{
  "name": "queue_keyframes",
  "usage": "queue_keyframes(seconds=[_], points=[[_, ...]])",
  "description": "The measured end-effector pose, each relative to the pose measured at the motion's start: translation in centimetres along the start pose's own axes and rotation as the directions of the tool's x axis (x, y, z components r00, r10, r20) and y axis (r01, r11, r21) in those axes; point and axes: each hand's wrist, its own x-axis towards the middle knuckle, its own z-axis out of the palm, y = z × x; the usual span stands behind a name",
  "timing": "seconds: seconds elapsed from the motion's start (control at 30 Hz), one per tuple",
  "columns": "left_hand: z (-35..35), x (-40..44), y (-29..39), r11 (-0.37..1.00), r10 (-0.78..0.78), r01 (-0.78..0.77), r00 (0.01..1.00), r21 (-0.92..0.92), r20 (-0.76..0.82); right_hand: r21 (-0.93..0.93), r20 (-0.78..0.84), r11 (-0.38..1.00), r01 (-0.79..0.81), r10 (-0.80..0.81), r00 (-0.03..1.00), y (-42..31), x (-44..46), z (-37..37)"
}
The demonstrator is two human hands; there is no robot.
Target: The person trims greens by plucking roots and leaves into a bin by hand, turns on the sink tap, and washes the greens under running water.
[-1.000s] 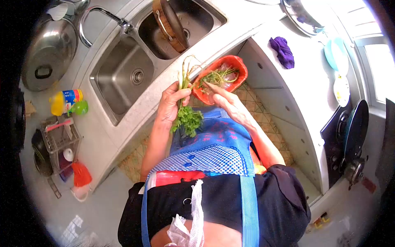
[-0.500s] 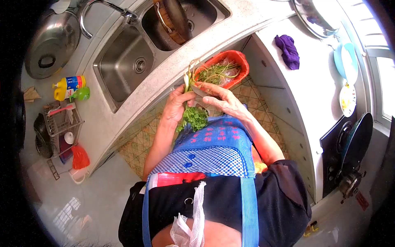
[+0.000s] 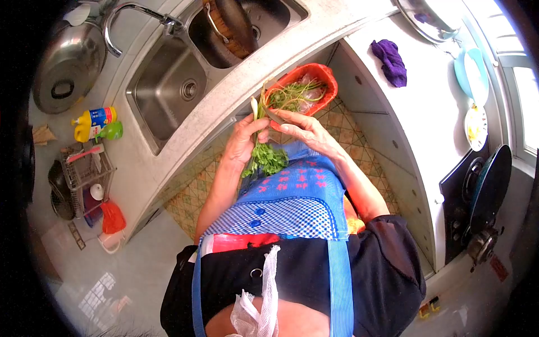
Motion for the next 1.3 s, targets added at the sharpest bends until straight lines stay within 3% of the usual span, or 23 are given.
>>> queue_keyframes(seconds=[0.03,0.27,0.37,0.43,0.5,0.53,0.57,0.67,0.73,0.8,1.07,1.3], points=[[-0.1,0.1,-0.3,0.993,-0.058,0.055,0.998,-0.106,-0.029,0.017,0.020,0.999,-0.029,0.028,0.999,0.3,0.2,-0.5],[-2.4,2.3,-2.2,0.986,-0.081,0.073,0.996,-0.153,-0.046,0.035,0.008,0.989,-0.144,0.144,0.990,2.1,1.1,-2.0],[-2.4,2.5,-1.8,0.995,-0.045,0.035,0.992,-0.088,-0.117,0.005,-0.022,0.985,-0.173,0.173,0.985,4.8,2.2,-4.3],[-2.8,2.8,-1.9,0.994,0.018,-0.002,0.989,0.105,-0.148,0.000,-0.046,0.981,-0.196,0.196,0.980,5.8,3.0,-5.1],[-2.4,2.9,-1.7,0.989,0.046,-0.022,0.985,0.145,-0.165,-0.280,-0.208,0.931,-0.233,0.178,0.962,5.5,3.4,-5.2],[-2.1,2.7,-1.5,0.997,0.019,-0.005,0.982,0.072,-0.187,-0.281,-0.208,0.931,-0.232,0.177,0.962,5.2,3.3,-5.3],[-2.0,2.6,-1.5,1.000,-0.012,0.011,0.978,-0.002,-0.208,-0.242,-0.187,0.947,-0.212,0.169,0.968,4.3,3.1,-5.0],[-1.7,2.9,-1.8,1.000,0.024,-0.020,0.985,0.023,-0.170,-0.160,-0.147,0.971,-0.176,0.152,0.977,2.1,2.3,-4.4],[-1.3,2.8,-1.8,0.999,0.027,-0.022,0.987,0.031,-0.161,0.019,0.022,0.988,-0.156,0.156,0.988,1.7,1.8,-4.2],[-0.9,2.8,-1.8,0.981,0.052,-0.018,0.983,0.194,-0.174,0.013,0.041,0.990,-0.138,0.138,0.990,1.0,1.6,-3.3],[-0.5,3.0,-1.9,0.981,0.080,-0.055,0.989,0.187,-0.125,-0.126,0.089,0.983,-0.132,0.144,0.986,0.8,1.9,-3.3],[-0.4,3.3,-2.1,0.974,0.096,-0.066,0.987,0.219,-0.131,-0.046,0.071,0.990,-0.134,0.137,0.988,0.8,2.0,-3.0]])
